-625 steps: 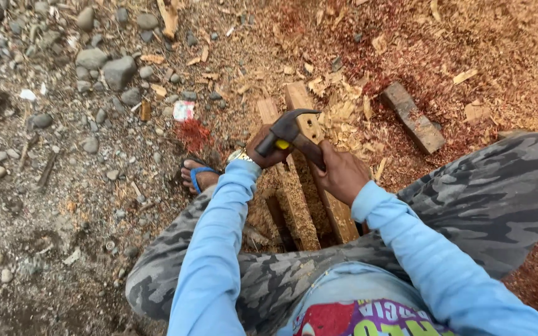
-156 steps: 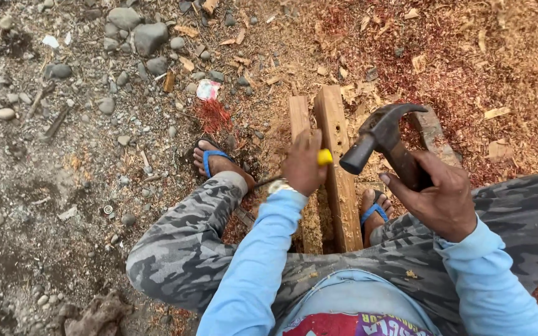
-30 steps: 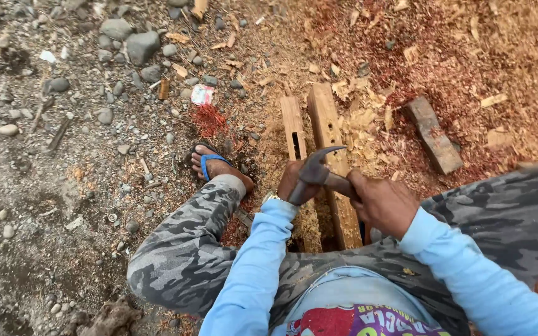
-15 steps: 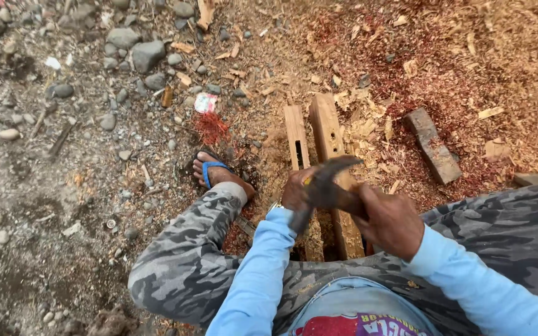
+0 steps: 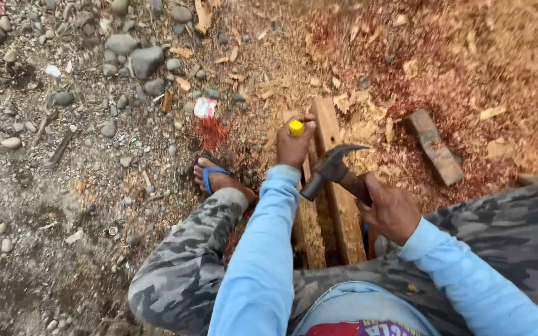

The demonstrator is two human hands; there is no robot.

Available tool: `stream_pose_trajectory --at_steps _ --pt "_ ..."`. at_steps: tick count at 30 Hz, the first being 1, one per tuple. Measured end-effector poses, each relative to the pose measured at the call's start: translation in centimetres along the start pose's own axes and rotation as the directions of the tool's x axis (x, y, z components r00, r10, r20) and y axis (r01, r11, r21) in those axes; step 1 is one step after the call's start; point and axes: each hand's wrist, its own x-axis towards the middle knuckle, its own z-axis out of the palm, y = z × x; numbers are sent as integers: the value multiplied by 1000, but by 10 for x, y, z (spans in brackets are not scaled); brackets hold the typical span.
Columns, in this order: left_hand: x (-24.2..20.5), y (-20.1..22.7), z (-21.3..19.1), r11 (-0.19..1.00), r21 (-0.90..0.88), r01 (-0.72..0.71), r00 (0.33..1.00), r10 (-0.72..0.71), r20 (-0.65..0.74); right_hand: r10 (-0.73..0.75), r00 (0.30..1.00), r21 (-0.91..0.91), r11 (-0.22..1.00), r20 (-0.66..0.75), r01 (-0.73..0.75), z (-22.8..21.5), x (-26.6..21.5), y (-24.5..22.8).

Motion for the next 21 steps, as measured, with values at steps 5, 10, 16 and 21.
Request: stream_pose_trajectory --at_steps 5,10,16,21 --pt "-97 21 17 948 315 -41 989 83 -120 75 997 39 996 -4 -74 -9 1 3" --pt "-169 53 -30 798 395 -456 887 371 274 -11 997 100 995 -75 18 -6 3 12" --pt "-145 52 -43 885 272 -379 864 233 446 -57 977 148 985 -206 89 -31 6 -20" --pt "-139 28 -49 807 265 -528 729 272 628 -31 981 148 987 -191 60 -25 1 -12"
